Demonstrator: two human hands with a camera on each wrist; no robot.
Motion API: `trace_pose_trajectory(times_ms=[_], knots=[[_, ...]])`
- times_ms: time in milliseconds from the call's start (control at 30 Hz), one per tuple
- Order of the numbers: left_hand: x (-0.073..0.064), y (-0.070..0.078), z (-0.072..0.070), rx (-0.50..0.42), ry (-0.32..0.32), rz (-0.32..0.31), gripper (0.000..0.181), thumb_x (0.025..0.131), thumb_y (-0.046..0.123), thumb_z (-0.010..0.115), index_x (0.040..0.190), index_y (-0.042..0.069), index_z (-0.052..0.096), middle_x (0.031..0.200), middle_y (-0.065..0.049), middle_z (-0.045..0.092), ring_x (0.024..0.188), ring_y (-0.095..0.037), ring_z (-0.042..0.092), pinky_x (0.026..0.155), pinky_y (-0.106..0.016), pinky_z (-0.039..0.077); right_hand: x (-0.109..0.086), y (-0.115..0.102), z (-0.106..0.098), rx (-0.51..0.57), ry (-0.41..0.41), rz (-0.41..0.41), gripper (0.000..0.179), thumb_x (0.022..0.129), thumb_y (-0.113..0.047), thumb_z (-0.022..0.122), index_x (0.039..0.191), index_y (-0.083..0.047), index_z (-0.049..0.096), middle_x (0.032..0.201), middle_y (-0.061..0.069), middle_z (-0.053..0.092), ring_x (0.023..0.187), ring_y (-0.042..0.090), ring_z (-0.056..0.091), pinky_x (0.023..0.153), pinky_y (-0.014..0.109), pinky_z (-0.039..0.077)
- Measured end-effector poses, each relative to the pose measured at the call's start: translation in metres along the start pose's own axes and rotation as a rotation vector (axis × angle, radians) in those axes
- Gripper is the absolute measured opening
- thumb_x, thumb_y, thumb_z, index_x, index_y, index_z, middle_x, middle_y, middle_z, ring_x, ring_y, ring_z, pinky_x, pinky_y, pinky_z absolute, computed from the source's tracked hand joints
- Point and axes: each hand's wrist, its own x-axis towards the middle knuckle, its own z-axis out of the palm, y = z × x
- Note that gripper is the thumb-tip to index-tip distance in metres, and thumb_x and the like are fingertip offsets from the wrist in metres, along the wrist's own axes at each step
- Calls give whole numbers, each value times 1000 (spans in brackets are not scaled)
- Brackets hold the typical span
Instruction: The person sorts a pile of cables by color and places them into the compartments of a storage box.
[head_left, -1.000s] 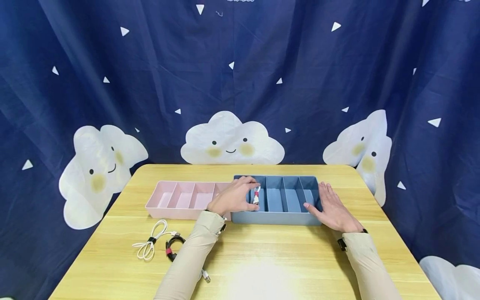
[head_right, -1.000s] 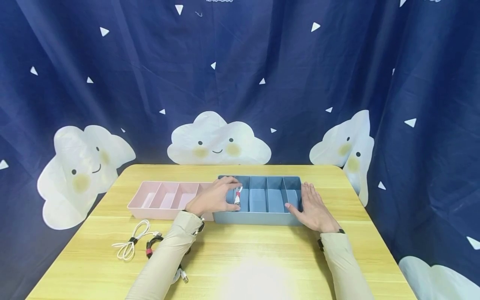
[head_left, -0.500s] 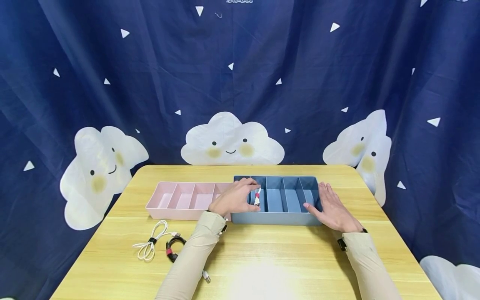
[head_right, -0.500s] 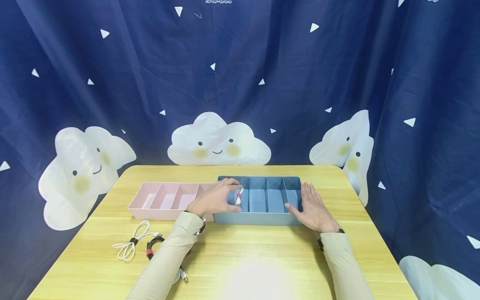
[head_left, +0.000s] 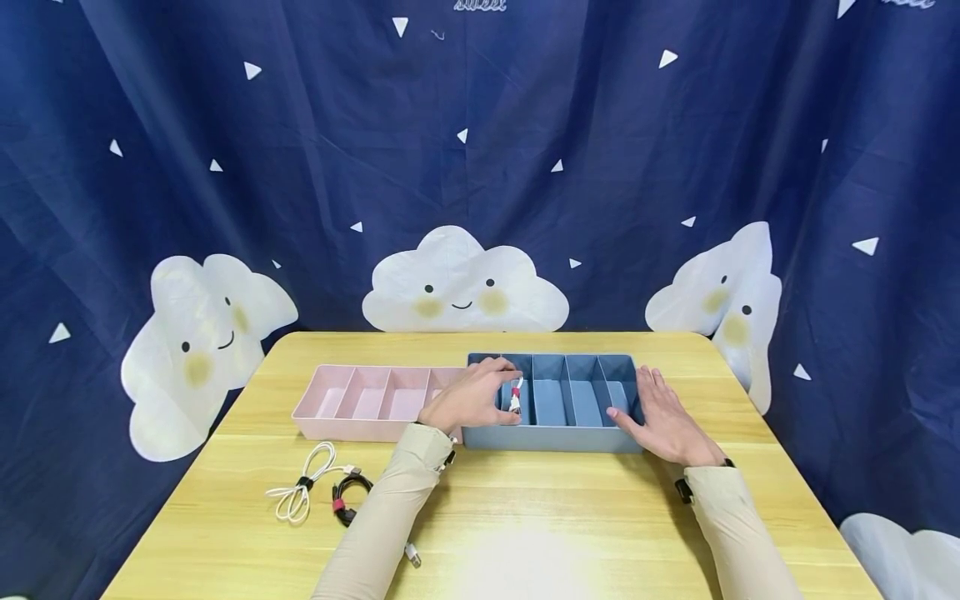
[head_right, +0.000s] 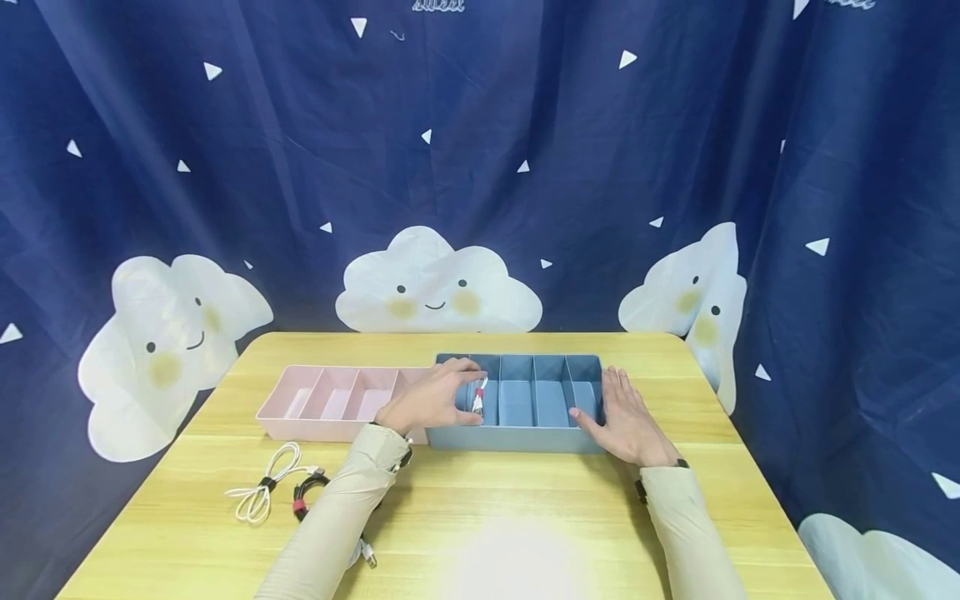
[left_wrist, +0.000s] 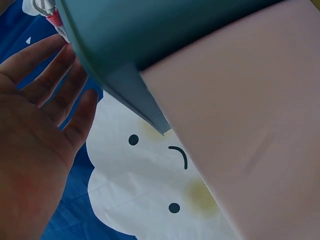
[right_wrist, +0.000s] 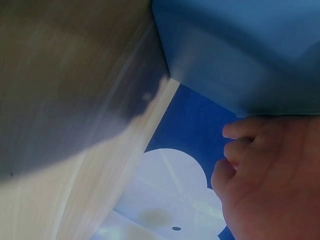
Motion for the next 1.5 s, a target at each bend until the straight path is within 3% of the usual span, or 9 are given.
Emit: trace_pose_trajectory(times_ms=[700, 1000, 1500], knots=[[3, -2, 5, -30, 0, 21, 75, 87, 45, 80, 146, 4, 58, 147, -9, 58, 137, -28, 52, 115, -48, 44, -1, -1, -1, 2, -13, 5, 106, 101, -64, 48, 162, 9, 1, 170, 33, 3, 158, 52, 1, 126, 67, 7], [-1, -6, 3, -15, 5, 9, 75, 88, 51, 77, 147, 8, 58, 147, -7, 57, 137, -26, 52, 117, -46, 43, 0, -1, 0, 11, -9, 5, 105, 101, -63, 49, 162, 10, 2, 170, 34, 3, 158, 52, 1, 126, 68, 8], [-20, -21, -1, -66, 43, -6, 73, 89, 46, 78, 146, 5, 58, 146, -10, 57, 136, -28, 53, 119, -50, 41, 0, 0, -1, 10, -22, 5, 105, 102, -63, 48, 162, 10, 2, 170, 34, 3, 158, 53, 1, 126, 69, 8]])
